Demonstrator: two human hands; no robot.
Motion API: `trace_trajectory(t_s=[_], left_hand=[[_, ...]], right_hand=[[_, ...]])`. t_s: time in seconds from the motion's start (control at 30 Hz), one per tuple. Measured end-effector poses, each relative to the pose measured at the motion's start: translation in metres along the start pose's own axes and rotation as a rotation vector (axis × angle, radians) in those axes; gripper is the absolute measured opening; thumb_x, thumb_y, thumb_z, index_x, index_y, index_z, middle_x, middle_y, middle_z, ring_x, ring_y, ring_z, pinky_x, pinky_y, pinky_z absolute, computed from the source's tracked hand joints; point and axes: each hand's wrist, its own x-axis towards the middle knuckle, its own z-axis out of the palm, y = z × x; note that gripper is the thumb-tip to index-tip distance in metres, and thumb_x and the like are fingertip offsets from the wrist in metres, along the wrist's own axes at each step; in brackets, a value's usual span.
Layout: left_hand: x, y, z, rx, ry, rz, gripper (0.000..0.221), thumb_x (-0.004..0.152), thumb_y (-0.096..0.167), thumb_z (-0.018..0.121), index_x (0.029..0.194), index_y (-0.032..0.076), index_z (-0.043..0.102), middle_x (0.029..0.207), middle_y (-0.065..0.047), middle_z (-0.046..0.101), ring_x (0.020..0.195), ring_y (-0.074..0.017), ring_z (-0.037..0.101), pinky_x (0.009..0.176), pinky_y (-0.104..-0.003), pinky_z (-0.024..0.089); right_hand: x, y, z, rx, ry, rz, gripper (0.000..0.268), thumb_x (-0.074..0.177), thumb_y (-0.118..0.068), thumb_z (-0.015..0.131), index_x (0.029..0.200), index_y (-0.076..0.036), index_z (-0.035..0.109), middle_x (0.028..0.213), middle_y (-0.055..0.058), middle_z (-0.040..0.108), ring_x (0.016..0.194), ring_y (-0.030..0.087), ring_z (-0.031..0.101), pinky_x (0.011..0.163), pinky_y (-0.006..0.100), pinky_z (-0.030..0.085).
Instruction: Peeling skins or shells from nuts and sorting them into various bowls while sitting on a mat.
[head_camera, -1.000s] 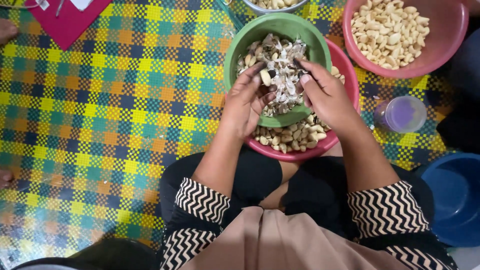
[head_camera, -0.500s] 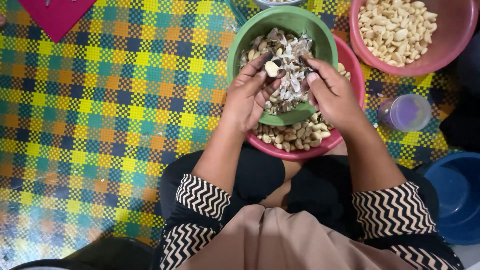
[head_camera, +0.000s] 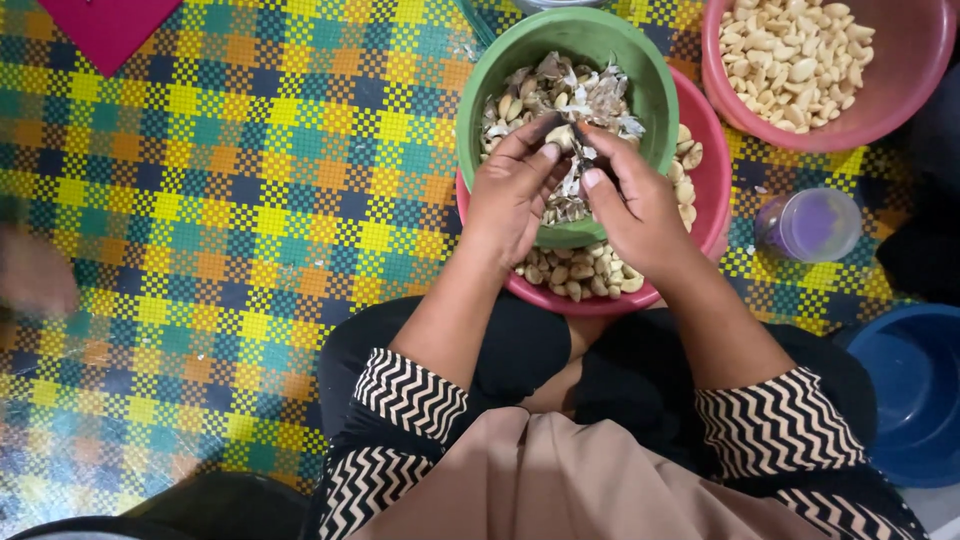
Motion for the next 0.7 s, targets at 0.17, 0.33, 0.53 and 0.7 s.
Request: trace_trajectory(t_s=[0.17,0.33,0.53,0.7], left_hand=[[0.0013,0.0012,0.0014,0.084,-0.011,0.022,0.035,0.098,-0.001,0.069,0.133,0.001,0.065,0.116,-0.011,0.071,0.103,-0.0220,0.074,0.095,-0.036,0.063],[0.0023,0.0011,-0.0013,0.135,-0.014,0.042,0.035,0.097,-0.001,0.070,0.132,0.001,0.066,0.116,-0.013,0.072,0.103,-0.0221,0.074,0.093,-0.035,0.063],[0.0011,0.0014,-0.0031,0.148,-0.021,0.048,0.036,0.096,-0.002,0.073,0.131,-0.002,0.066,0.115,-0.017,0.072,0.103,-0.0247,0.074,0.091,-0.037,0.064],[-0.0022,0.0020,-0.0014,0.161,-0.020,0.004,0.037,0.096,-0.002,0.072,0.133,0.000,0.065,0.117,-0.013,0.072,0.105,-0.0219,0.074,0.091,-0.034,0.064]], right_hand=[[0.0022,-0.0052,-0.0034,0.040,-0.025,-0.016,0.041,0.108,0.001,0.047,0.150,0.002,0.047,0.089,0.016,0.065,0.067,0.017,0.060,0.061,0.029,0.050],[0.0055,-0.0083,-0.0040,0.035,-0.025,-0.041,0.039,0.108,0.001,0.047,0.148,0.002,0.049,0.090,0.017,0.065,0.067,0.016,0.061,0.060,0.028,0.050],[0.0034,-0.0044,-0.0053,0.058,-0.004,-0.050,0.038,0.107,0.002,0.051,0.144,0.002,0.052,0.098,0.019,0.068,0.067,0.017,0.062,0.060,0.029,0.051],[0.0029,0.0006,-0.0017,0.025,0.071,-0.012,0.034,0.108,-0.001,0.050,0.142,-0.001,0.057,0.090,0.014,0.067,0.070,0.017,0.063,0.066,0.030,0.053]])
